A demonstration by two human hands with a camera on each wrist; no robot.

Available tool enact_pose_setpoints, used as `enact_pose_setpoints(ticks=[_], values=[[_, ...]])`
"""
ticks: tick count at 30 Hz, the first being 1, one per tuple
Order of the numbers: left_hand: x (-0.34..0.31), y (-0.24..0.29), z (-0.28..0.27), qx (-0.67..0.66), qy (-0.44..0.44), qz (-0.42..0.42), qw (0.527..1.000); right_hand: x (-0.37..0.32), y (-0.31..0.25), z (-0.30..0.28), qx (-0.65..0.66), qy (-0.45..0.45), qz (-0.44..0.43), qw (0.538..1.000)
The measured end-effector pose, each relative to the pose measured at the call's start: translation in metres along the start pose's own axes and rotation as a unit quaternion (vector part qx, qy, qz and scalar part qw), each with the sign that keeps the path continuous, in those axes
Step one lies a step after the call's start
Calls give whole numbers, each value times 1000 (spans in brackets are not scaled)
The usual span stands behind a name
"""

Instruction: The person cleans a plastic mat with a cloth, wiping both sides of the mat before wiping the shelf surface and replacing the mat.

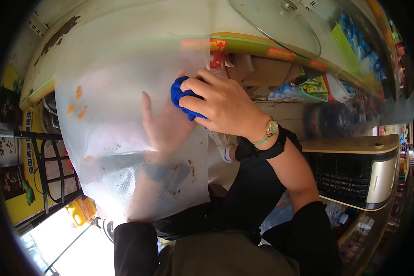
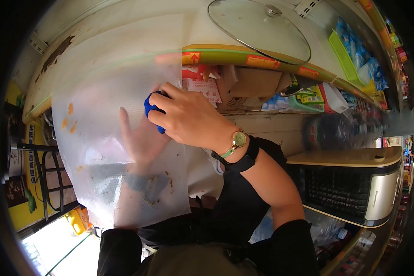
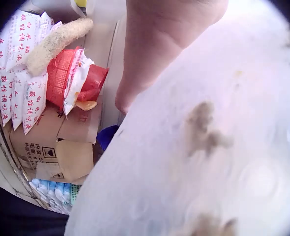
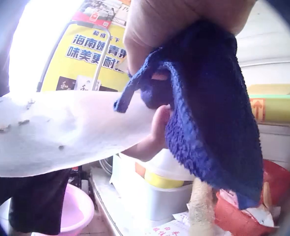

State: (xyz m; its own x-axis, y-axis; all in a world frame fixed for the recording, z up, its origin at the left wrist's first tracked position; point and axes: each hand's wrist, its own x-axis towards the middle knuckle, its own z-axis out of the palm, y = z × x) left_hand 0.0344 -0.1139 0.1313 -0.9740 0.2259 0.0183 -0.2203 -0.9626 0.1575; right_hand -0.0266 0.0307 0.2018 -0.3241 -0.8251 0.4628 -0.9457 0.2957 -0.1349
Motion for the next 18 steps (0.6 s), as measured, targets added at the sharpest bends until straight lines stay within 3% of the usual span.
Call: enact_pose_setpoints(ticks=[2, 6, 9, 12, 18], values=[[-1, 1, -7, 25, 30, -13, 999, 3, -2, 5, 12, 68, 3, 998], [0, -1, -5, -28, 73, 4, 997, 5, -4, 18, -70, 45, -1, 997], [4, -1, -6, 9, 7, -11, 1000, 11, 22, 17, -81, 79, 112, 987], [9, 0, -3, 51, -40, -19, 998, 13, 47, 7, -106, 145, 126, 976], [5, -3, -5, 16, -78, -29, 996, 12, 28, 7, -110, 165, 140, 970]])
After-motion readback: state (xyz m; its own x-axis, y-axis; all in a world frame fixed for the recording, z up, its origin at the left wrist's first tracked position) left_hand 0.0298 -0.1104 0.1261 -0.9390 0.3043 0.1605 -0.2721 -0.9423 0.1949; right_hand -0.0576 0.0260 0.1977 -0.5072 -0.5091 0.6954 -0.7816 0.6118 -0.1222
